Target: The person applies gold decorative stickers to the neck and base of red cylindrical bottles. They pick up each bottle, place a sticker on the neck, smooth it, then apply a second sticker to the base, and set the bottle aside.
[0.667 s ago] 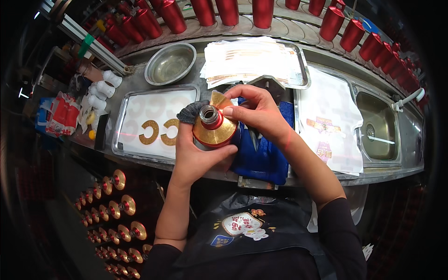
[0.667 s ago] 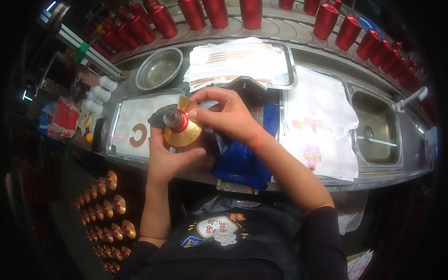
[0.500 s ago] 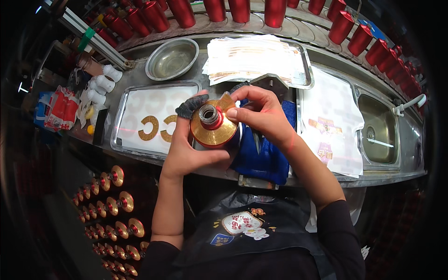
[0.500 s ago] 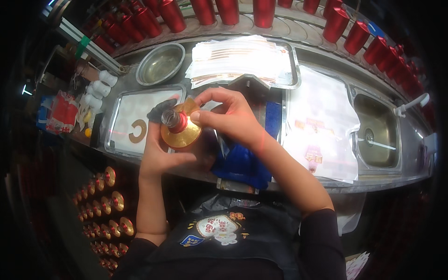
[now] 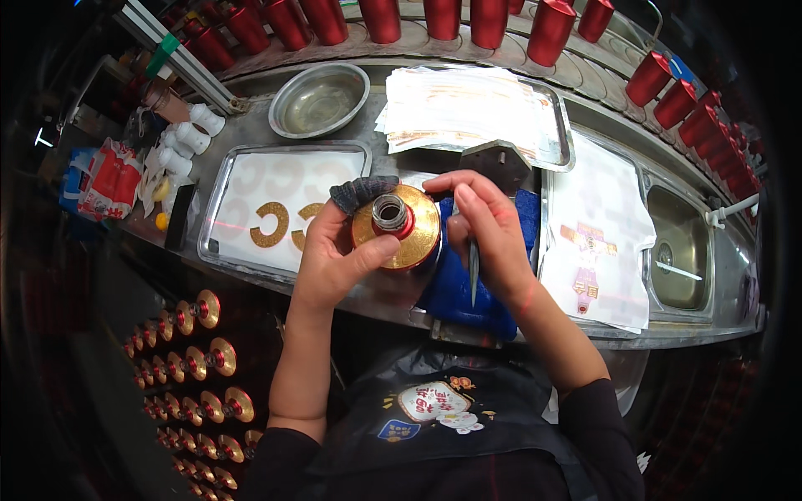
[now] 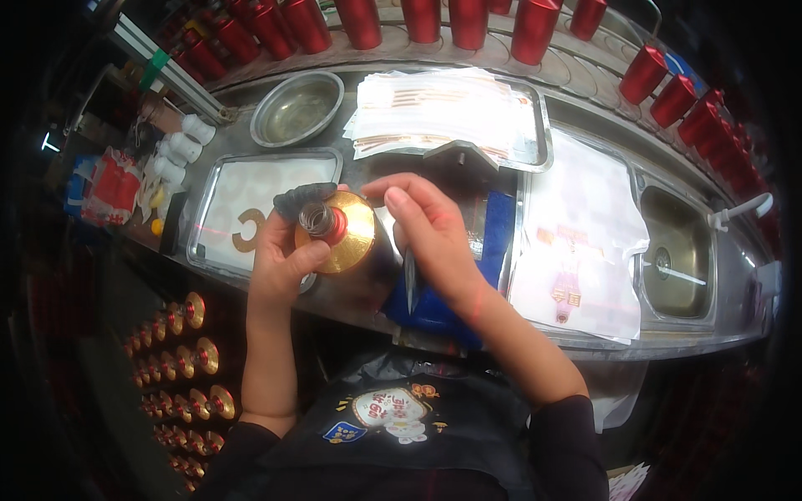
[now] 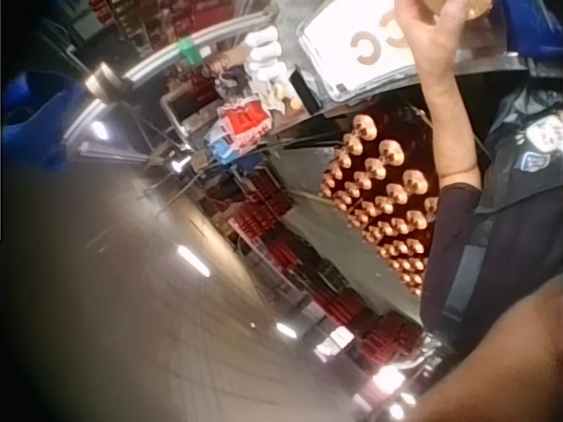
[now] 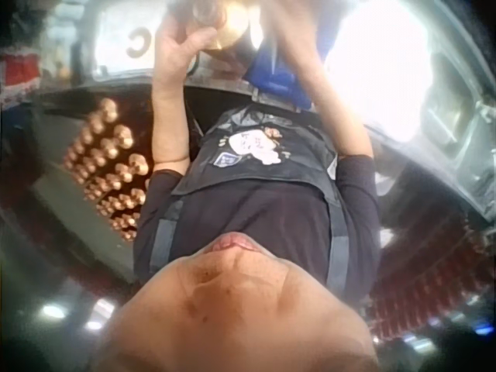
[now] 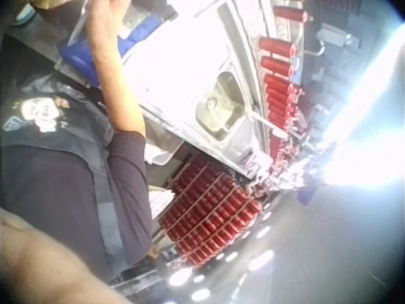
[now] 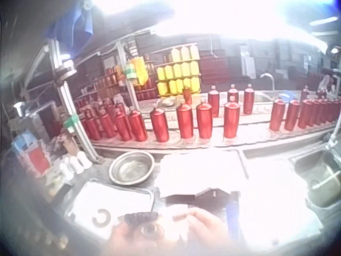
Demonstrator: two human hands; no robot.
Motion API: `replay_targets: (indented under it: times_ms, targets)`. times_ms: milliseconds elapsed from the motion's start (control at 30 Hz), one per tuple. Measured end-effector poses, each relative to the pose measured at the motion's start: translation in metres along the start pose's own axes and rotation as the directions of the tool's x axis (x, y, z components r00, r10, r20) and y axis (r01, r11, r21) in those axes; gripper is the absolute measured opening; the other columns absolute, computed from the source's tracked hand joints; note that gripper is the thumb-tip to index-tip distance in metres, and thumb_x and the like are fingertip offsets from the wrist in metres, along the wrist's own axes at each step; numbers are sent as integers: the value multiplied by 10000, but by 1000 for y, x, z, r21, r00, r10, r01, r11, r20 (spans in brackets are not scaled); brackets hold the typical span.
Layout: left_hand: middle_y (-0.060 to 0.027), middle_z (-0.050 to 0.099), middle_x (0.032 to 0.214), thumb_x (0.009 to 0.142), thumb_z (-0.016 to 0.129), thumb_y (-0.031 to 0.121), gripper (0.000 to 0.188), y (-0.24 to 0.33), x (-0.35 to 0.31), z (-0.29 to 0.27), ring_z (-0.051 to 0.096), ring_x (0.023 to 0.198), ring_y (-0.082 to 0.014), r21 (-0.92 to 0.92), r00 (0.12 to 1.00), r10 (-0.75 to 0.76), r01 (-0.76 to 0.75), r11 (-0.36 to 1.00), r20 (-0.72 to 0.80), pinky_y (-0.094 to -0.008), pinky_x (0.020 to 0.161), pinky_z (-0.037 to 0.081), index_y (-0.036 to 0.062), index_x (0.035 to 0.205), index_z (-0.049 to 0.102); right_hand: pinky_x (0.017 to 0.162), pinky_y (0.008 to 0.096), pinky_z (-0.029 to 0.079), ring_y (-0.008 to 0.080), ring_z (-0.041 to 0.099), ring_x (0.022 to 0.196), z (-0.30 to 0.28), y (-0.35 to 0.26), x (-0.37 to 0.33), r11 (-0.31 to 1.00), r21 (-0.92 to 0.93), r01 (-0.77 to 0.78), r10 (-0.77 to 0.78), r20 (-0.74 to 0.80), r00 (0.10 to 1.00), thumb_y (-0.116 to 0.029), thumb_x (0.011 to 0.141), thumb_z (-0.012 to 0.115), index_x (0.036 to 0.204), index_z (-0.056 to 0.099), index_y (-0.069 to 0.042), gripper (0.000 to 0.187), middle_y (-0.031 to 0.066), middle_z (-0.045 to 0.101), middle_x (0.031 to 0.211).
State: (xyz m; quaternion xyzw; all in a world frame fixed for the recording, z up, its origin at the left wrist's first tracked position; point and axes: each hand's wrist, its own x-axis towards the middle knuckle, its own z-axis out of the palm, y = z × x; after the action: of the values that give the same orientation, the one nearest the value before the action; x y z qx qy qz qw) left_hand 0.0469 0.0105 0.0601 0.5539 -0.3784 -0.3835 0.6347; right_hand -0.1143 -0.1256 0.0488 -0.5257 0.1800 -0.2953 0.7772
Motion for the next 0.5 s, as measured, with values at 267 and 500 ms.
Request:
replay_targets:
  times_ms: [267,500]
  targets:
    - [-171,574,1427,799,735,158,629,7,-6,21,591,1264,-240,29,997,5,-3,1000,-78,-386,1091,453,-2,1376,545,633,159,419,-23,509,689,6,1,-8,996,12,-90,89,61,994,-98,854,773,1328,543,-17,533,23,585,1233]
    - [-119,588,1352,826,739,73,557,4,-5,21,589,1228,-185,-45,997,55,-58,997,-62,-348,1059,470,7,1348,556,560,245,540,121,678,677,1,-4,0,958,157,-239,219,135,966,-96,926,695,1340,472,-31,474,103,700,898]
